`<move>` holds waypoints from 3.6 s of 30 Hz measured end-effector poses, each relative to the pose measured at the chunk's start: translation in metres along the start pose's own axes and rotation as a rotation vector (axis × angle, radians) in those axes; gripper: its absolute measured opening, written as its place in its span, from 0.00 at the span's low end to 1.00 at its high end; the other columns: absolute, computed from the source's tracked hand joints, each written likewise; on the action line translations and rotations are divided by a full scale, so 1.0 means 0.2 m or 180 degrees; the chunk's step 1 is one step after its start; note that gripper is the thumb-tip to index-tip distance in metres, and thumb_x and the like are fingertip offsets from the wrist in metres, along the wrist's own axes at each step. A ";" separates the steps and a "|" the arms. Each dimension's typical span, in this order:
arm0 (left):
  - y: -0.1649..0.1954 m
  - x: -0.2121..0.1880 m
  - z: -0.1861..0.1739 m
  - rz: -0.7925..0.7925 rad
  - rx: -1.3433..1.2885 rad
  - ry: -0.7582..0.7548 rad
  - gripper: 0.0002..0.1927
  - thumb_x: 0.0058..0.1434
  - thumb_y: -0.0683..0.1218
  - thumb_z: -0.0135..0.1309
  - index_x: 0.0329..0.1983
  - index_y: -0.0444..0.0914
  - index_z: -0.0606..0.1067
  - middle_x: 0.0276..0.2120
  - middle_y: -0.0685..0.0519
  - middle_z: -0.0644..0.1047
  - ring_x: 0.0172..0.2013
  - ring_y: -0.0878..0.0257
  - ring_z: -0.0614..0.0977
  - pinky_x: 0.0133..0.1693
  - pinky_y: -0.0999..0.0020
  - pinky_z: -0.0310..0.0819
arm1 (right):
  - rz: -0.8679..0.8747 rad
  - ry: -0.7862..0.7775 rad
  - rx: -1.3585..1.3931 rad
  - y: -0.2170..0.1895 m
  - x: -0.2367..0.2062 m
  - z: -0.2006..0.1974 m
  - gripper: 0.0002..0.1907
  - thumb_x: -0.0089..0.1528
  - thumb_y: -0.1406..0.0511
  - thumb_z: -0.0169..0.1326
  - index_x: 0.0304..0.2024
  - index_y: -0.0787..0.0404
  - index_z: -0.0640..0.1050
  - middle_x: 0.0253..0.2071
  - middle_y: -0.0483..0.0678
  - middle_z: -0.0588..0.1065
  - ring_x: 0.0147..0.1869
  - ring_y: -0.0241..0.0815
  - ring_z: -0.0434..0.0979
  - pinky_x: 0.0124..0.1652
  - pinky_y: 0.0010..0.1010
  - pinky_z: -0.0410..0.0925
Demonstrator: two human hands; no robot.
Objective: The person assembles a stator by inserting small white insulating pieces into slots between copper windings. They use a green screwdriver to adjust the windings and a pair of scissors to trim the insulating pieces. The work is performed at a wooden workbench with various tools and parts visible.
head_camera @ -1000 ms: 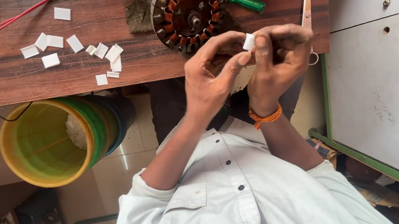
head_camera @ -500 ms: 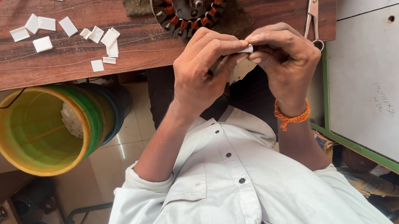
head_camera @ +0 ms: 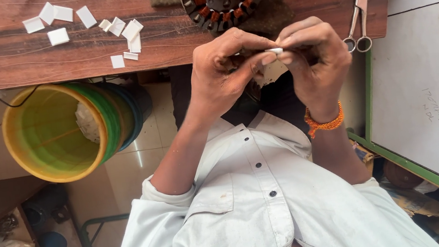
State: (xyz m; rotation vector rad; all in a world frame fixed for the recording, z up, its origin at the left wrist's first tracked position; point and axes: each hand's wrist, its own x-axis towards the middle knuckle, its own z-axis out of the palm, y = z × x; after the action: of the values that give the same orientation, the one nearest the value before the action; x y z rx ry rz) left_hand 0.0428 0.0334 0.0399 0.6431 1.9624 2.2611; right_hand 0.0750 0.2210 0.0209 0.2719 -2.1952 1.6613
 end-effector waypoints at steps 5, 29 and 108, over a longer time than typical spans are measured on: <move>0.00 0.01 -0.05 -0.0043 0.0175 -0.0188 0.08 0.66 0.41 0.64 0.47 0.36 0.81 0.38 0.53 0.83 0.35 0.69 0.86 0.35 0.76 0.82 | -0.0036 -0.0081 0.0473 0.02 0.00 -0.03 0.16 0.63 0.62 0.67 0.46 0.65 0.77 0.44 0.51 0.80 0.40 0.33 0.81 0.33 0.18 0.74; -0.10 0.29 -0.31 0.0928 0.2980 0.1428 0.18 0.62 0.52 0.63 0.49 0.35 0.78 0.40 0.50 0.84 0.38 0.56 0.80 0.39 0.61 0.77 | 0.1132 0.0532 0.2176 0.04 0.04 0.03 0.13 0.69 0.70 0.63 0.54 0.69 0.78 0.39 0.51 0.79 0.41 0.40 0.83 0.47 0.35 0.82; -0.09 0.26 0.00 0.0633 0.2879 0.0271 0.19 0.58 0.37 0.66 0.47 0.45 0.72 0.35 0.60 0.80 0.39 0.58 0.77 0.41 0.59 0.76 | -0.2042 0.0019 -0.1767 0.18 0.24 -0.04 0.16 0.63 0.81 0.64 0.50 0.65 0.79 0.44 0.52 0.77 0.46 0.48 0.82 0.43 0.34 0.79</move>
State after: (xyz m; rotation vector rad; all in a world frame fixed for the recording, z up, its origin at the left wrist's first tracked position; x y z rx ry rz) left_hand -0.0086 0.0533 0.0352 0.8235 3.0560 1.3703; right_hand 0.0190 0.2430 0.0112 0.7109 -2.1401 0.6887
